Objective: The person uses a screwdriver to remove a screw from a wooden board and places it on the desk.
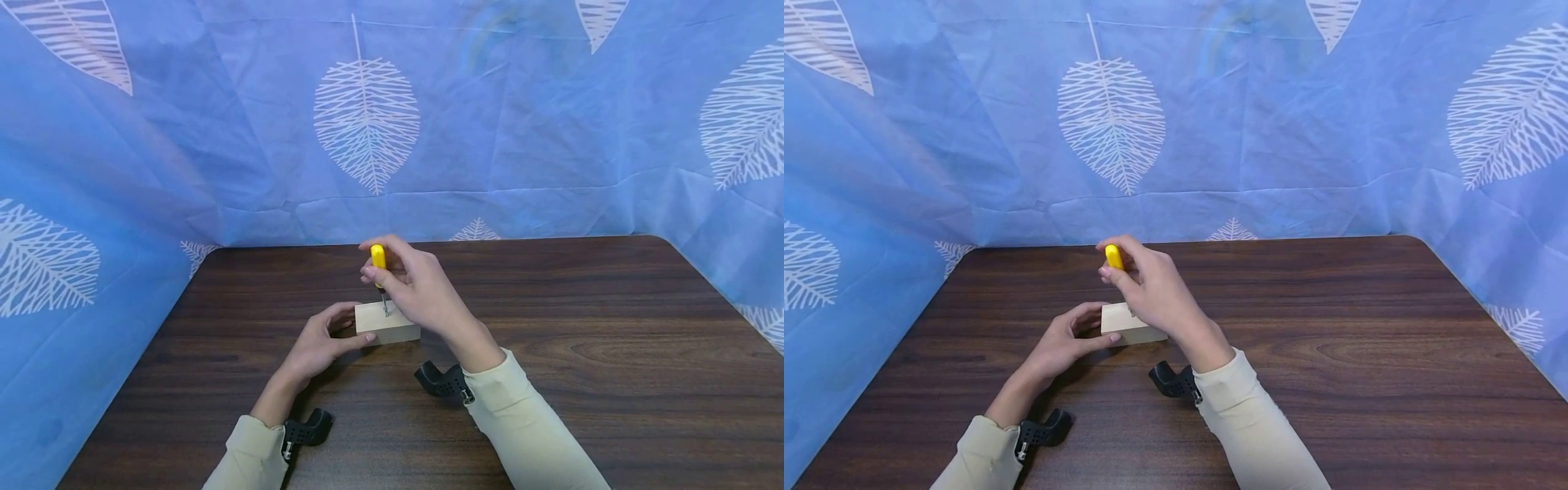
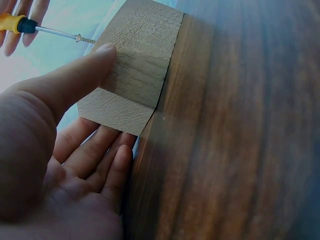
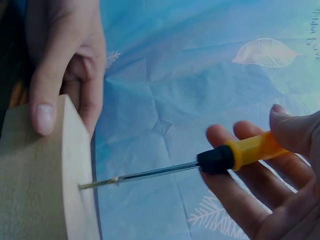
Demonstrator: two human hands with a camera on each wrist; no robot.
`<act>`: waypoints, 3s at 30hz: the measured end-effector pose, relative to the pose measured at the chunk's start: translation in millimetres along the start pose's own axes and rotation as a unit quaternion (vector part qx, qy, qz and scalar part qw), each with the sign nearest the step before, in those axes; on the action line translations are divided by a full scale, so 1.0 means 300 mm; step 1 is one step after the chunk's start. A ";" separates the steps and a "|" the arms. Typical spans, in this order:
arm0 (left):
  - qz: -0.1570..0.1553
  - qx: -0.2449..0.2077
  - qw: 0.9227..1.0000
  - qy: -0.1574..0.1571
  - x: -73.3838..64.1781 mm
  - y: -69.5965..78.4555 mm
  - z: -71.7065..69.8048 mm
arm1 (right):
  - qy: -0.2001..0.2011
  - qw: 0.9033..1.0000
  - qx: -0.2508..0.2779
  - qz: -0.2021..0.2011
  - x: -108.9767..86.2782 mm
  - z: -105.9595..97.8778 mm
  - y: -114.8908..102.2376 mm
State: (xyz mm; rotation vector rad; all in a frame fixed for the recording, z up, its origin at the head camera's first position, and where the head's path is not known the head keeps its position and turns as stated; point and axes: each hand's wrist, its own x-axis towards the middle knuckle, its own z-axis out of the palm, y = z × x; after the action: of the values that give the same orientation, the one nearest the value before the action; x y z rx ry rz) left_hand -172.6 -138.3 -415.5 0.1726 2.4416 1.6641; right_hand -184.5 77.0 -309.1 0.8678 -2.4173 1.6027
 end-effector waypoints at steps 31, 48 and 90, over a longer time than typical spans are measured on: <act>-0.001 0.001 1.000 0.001 0.001 0.000 0.004 | 0.049 0.997 -0.055 0.010 -0.002 -0.008 0.006; -0.002 0.002 1.000 0.003 -0.001 0.003 0.004 | 0.069 0.995 -0.067 -0.013 -0.002 -0.005 0.007; 0.006 0.004 1.000 0.003 -0.003 -0.002 0.010 | 0.044 0.997 -0.069 0.003 -0.012 -0.010 0.001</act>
State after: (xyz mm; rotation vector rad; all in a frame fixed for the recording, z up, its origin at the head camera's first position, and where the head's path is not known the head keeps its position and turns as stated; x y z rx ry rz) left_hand -171.1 -135.9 -416.9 0.1848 2.4559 1.6633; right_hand -182.4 81.2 -309.3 0.7518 -2.4385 1.4226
